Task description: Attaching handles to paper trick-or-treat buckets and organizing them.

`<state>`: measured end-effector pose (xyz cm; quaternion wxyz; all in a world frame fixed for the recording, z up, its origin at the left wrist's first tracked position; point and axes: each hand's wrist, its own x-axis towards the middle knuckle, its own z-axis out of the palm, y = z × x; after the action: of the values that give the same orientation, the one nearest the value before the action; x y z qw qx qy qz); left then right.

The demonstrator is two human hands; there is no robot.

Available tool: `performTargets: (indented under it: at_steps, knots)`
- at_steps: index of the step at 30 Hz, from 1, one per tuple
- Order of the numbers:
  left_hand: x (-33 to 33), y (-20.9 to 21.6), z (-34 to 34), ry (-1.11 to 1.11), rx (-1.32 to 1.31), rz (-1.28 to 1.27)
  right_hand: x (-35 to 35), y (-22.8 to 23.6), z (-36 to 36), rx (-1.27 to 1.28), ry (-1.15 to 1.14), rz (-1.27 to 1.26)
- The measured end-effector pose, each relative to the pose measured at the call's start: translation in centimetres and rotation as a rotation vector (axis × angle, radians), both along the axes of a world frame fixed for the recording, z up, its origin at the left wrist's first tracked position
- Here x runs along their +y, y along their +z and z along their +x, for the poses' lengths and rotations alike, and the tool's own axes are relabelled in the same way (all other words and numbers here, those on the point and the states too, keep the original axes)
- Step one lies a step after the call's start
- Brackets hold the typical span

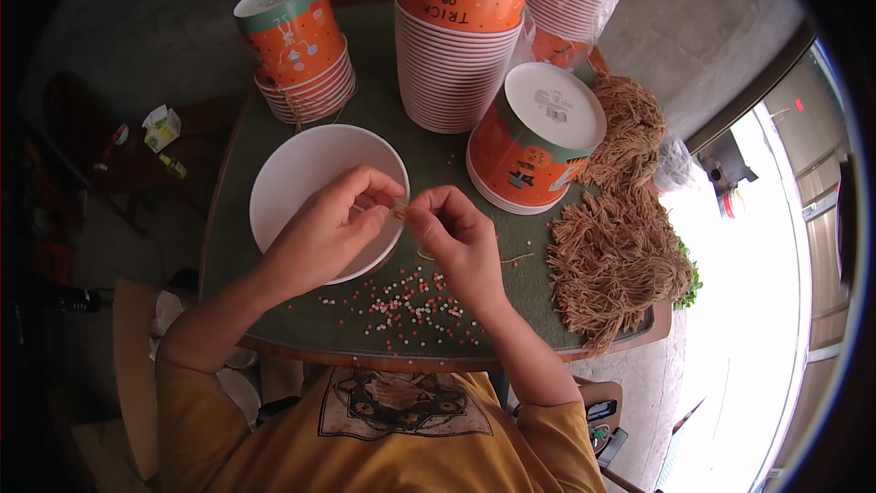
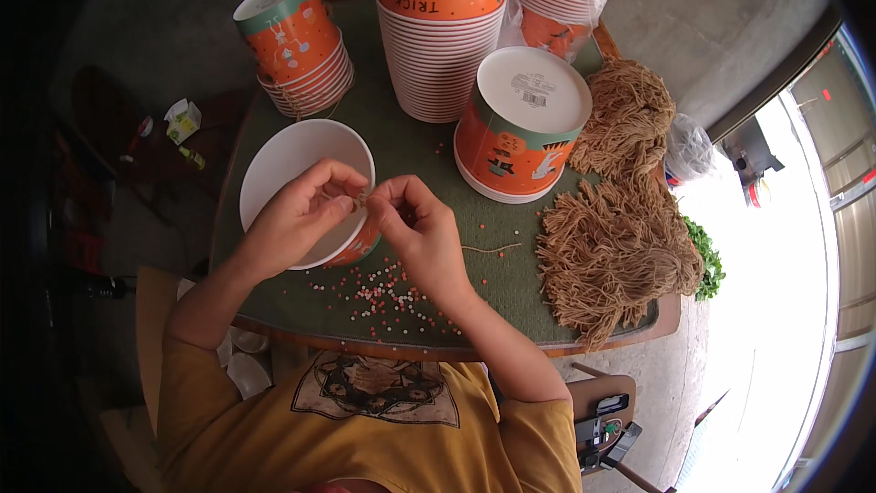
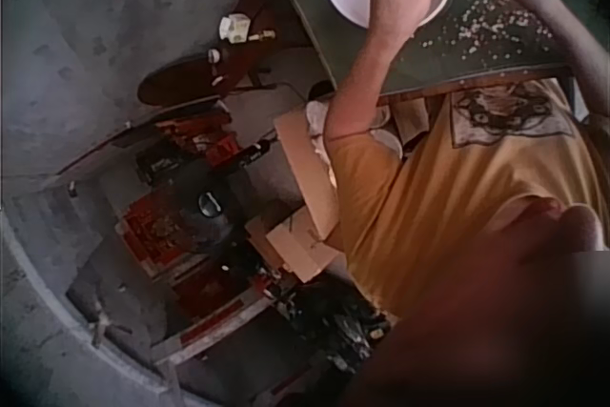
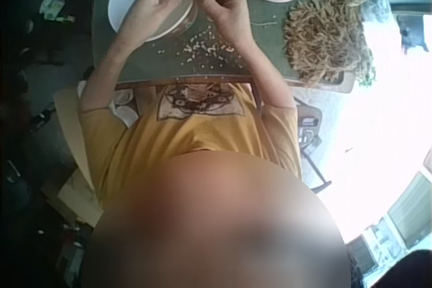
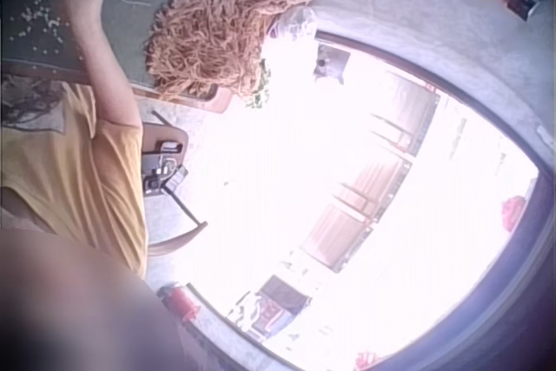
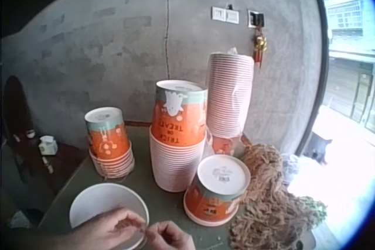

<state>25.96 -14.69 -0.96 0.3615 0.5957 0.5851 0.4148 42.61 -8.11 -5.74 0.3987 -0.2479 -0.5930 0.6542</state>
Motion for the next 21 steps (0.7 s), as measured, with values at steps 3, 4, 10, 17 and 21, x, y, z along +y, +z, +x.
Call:
performTargets:
  at_steps: [3, 4, 10, 17, 21]
  knots:
    - [-0.2, 0.1, -0.2, -0.043, -0.115, -0.075, 0.1, 1.2, 0.4, 0.006, 0.135, -0.377]
    - [-0.2, 0.2, -0.3, -0.069, -0.161, -0.101, 0.1, 1.1, 0.3, 0.006, 0.136, -0.377]
    - [0.2, 0.7, -0.8, -0.070, -0.306, -0.264, 0.1, 0.8, 0.1, 0.030, 0.136, -0.350]
    - [0.5, 0.3, -1.2, -0.112, -0.411, -0.276, -0.6, 0.5, -0.4, 0.036, 0.020, -0.076]
    - [0.5, 0.0, -1.1, -0.101, -0.261, -0.224, -0.8, 0.5, -0.5, 0.021, -0.004, -0.008]
